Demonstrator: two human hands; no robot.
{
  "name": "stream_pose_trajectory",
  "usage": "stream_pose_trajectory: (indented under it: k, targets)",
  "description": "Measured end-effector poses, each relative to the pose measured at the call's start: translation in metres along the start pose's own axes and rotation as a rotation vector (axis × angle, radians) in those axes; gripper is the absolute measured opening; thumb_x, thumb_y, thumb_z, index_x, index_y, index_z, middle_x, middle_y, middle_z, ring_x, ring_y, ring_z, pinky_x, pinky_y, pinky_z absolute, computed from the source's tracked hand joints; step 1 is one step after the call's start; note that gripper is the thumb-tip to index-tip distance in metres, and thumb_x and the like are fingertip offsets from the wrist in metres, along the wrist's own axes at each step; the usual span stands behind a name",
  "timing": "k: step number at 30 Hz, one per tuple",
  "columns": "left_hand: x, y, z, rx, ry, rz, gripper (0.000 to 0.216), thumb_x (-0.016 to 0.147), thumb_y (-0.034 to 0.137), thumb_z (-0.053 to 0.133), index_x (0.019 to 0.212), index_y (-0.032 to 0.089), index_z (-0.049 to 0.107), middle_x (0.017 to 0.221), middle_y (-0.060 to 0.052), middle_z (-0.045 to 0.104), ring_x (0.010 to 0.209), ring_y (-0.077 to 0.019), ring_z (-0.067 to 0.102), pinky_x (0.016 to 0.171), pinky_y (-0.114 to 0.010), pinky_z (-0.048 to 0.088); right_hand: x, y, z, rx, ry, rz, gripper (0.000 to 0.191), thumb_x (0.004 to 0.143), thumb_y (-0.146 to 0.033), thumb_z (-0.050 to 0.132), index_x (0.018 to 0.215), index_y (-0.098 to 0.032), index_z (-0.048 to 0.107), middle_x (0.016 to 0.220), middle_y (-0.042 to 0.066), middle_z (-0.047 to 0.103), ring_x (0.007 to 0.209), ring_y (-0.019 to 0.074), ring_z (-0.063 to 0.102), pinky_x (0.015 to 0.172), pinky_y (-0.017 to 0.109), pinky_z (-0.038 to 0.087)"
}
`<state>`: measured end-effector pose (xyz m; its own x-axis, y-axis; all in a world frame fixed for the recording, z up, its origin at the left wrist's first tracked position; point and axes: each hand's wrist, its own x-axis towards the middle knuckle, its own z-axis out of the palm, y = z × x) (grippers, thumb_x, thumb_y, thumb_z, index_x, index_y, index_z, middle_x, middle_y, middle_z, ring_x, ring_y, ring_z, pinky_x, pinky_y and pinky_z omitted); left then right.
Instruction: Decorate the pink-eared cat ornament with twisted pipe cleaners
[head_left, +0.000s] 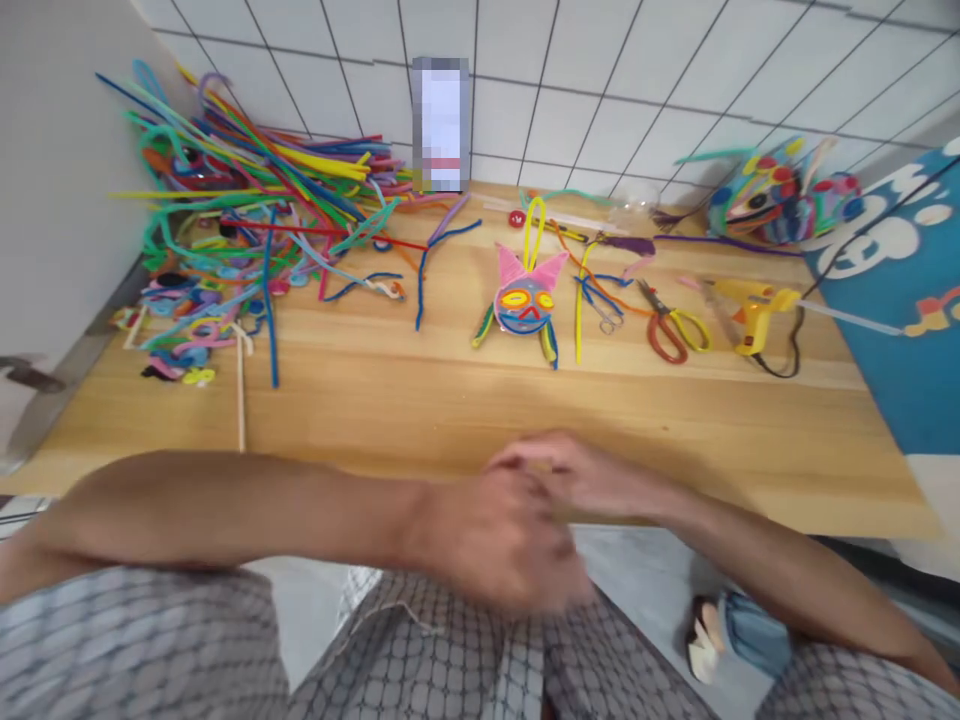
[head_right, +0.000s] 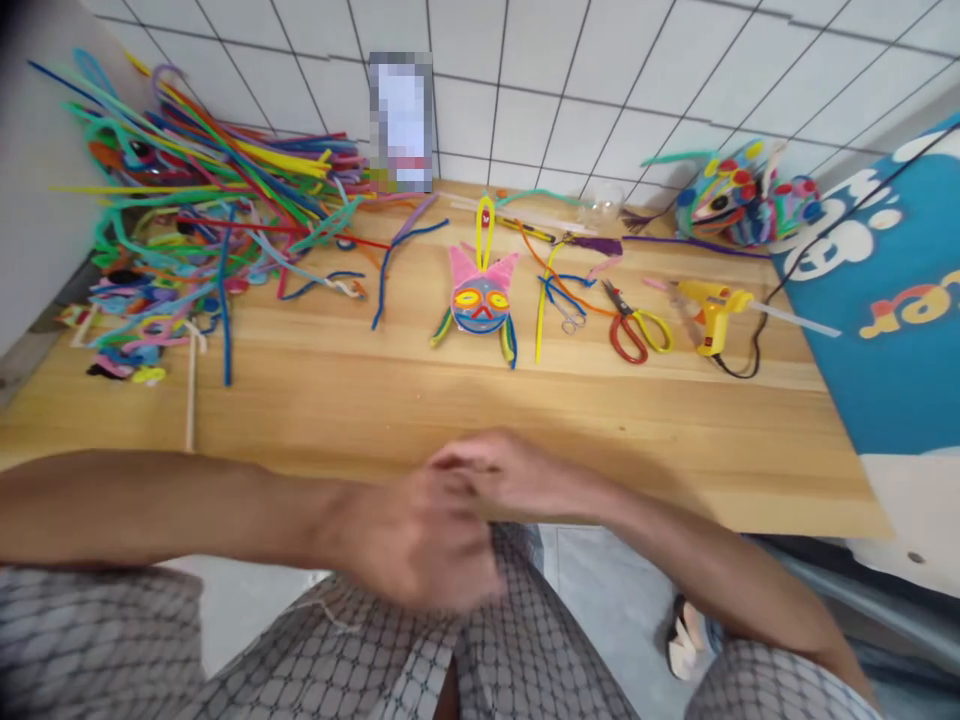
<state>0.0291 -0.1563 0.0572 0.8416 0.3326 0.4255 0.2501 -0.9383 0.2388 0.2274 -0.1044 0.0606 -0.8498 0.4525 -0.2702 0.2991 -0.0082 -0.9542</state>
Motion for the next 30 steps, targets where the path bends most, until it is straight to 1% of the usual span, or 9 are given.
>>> stream_pose_trajectory:
  k: [1, 3, 6, 8, 15, 19, 22, 27, 30]
  targets:
    - [-0.013, -0.009, -0.004, -0.002, 0.013, -0.021, 0.029, 0.105, 0.031, 0.056, 0.078, 0.023, 0.063, 0.067, 0.000, 0.065, 0.061, -0.0134, 0.060, 0.062, -0.027, 0.050, -0.006, 0.006, -0.006, -0.060, 0.097, 0.023, 0.032, 0.102, -0.041, 0.062, 0.120, -0.019, 0.077, 0.116, 0.007, 0.080, 0.104, 0.0212, 0.075, 0.091, 0.033, 0.058]
    - [-0.041, -0.031, -0.012, 0.094, 0.054, -0.299, 0.024, 0.105, 0.026, 0.055, 0.083, 0.020, 0.062, 0.070, 0.000, 0.066, 0.063, -0.0139, 0.062, 0.061, -0.027, 0.048, -0.011, 0.015, -0.014, -0.114, 0.217, 0.068, 0.030, 0.098, -0.038, 0.067, 0.119, -0.019, 0.076, 0.115, 0.008, 0.080, 0.103, 0.0215, 0.075, 0.088, 0.033, 0.058]
    - [-0.068, -0.061, -0.018, 0.199, -0.109, -0.728, 0.016, 0.103, 0.032, 0.059, 0.109, 0.018, 0.064, 0.100, -0.007, 0.074, 0.082, -0.0196, 0.070, 0.065, -0.029, 0.051, -0.009, 0.024, -0.017, -0.103, 0.228, 0.099, 0.029, 0.096, -0.037, 0.068, 0.116, -0.019, 0.077, 0.110, 0.008, 0.080, 0.099, 0.0212, 0.075, 0.088, 0.034, 0.058]
    - [-0.069, -0.072, -0.016, 0.178, -0.227, -0.839, 0.019, 0.103, 0.034, 0.059, 0.113, 0.018, 0.063, 0.110, -0.009, 0.072, 0.090, -0.0221, 0.071, 0.070, -0.031, 0.053, -0.004, 0.025, -0.014, -0.094, 0.223, 0.095, 0.027, 0.095, -0.036, 0.069, 0.115, -0.019, 0.077, 0.108, 0.007, 0.080, 0.097, 0.0203, 0.075, 0.087, 0.033, 0.058]
    - [-0.040, -0.088, -0.014, 0.061, -0.425, -0.794, 0.026, 0.108, 0.024, 0.041, 0.104, 0.017, 0.065, 0.108, -0.011, 0.071, 0.098, -0.0260, 0.070, 0.082, -0.036, 0.054, 0.006, 0.017, -0.002, -0.256, 0.197, -0.005, 0.021, 0.098, -0.028, 0.068, 0.114, -0.018, 0.077, 0.108, 0.007, 0.081, 0.096, 0.0194, 0.076, 0.089, 0.032, 0.056]
    - [-0.057, -0.096, -0.030, -0.023, -0.270, -0.897, 0.020, 0.105, 0.027, 0.046, 0.103, 0.019, 0.065, 0.098, -0.007, 0.072, 0.089, -0.0227, 0.068, 0.080, -0.033, 0.052, 0.008, 0.009, 0.002, -0.441, 0.151, -0.099, 0.020, 0.101, -0.025, 0.065, 0.116, -0.019, 0.076, 0.109, 0.008, 0.080, 0.101, 0.0208, 0.075, 0.095, 0.034, 0.055]
    - [-0.073, -0.088, -0.037, -0.109, -0.191, -0.910, 0.017, 0.103, 0.027, 0.048, 0.100, 0.021, 0.064, 0.091, -0.003, 0.070, 0.083, -0.0189, 0.066, 0.078, -0.029, 0.051, 0.013, 0.006, 0.003, -0.494, 0.114, -0.146, 0.019, 0.103, -0.024, 0.063, 0.117, -0.018, 0.076, 0.110, 0.009, 0.080, 0.103, 0.0202, 0.074, 0.097, 0.033, 0.054]
    - [-0.086, -0.063, -0.029, -0.085, -0.352, -0.753, 0.022, 0.105, 0.022, 0.044, 0.098, 0.020, 0.064, 0.095, -0.004, 0.068, 0.085, -0.0175, 0.066, 0.075, -0.027, 0.050, 0.021, 0.011, 0.002, -0.528, 0.088, -0.197, 0.020, 0.104, -0.023, 0.063, 0.117, -0.018, 0.076, 0.110, 0.010, 0.080, 0.104, 0.0200, 0.074, 0.097, 0.033, 0.055]
    - [-0.092, -0.056, -0.019, 0.038, -0.360, -0.665, 0.025, 0.107, 0.022, 0.041, 0.093, 0.020, 0.062, 0.092, -0.005, 0.067, 0.081, -0.0188, 0.064, 0.071, -0.028, 0.049, 0.024, 0.018, 0.003, -0.524, 0.093, -0.237, 0.019, 0.105, -0.023, 0.061, 0.116, -0.017, 0.076, 0.107, 0.009, 0.081, 0.100, 0.0196, 0.074, 0.095, 0.033, 0.055]
